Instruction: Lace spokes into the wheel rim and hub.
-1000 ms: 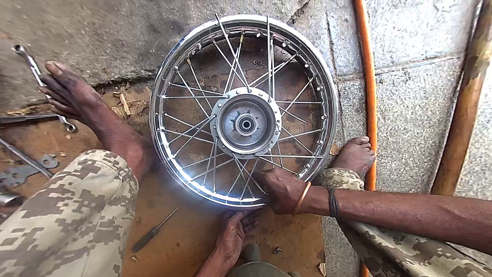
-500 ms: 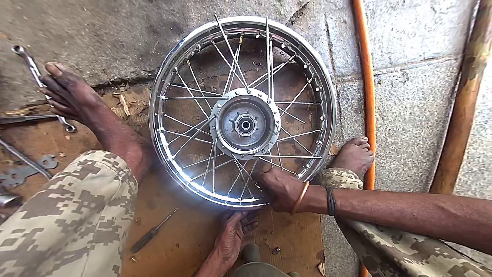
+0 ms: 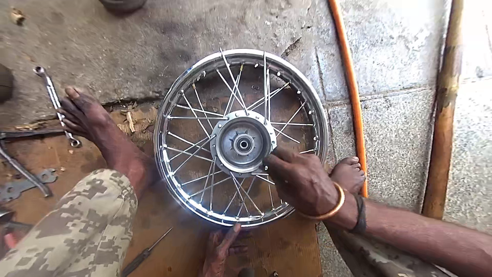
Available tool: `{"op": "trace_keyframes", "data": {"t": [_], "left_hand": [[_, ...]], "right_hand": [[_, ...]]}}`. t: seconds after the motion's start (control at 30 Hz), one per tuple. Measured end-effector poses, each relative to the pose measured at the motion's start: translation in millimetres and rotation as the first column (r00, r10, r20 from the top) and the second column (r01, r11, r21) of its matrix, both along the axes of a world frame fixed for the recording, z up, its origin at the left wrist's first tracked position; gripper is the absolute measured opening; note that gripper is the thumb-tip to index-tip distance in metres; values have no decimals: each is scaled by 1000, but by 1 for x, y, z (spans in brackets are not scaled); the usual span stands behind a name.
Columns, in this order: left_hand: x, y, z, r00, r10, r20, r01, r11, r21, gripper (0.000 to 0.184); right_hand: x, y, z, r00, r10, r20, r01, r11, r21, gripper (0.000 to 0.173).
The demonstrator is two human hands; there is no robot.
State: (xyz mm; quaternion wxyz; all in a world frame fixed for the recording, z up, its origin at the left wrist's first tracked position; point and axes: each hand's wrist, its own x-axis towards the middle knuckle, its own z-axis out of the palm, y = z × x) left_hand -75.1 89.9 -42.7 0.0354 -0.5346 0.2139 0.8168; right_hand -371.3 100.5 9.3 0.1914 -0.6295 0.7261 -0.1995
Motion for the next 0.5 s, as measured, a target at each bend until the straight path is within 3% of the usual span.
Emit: {"op": "trace_keyframes", "data": {"t": [0.13,0.23,0.3,0.4,0.47,0.5], "left_hand": [[-12,-8,7,992,-52,119,54,998,-12,25],[-8,-8,5,992,-59,110,61,998,-12,26],[-6,-9,6,993,-44,108,45,999,-6,26],[-7,-15,6,991,-32,126,32,999,2,25],[-11,-12,10,984,-15,180,14,1000,9,25],[-13,-11,10,978,2,210,-2,1000,-1,23]], "right_hand": [[7,6,-4,997,69,24,-64,986,-151,13],[1,-8,7,997,6,80,11,977,-211,7],[-6,-2,13,982,-45,182,77,982,-171,9],[-14,27,15,872,-214,439,261,964,-47,12],[-11,45,16,861,-250,444,282,959,-7,13],[-8,49,18,906,-212,368,238,971,-26,14]]}}
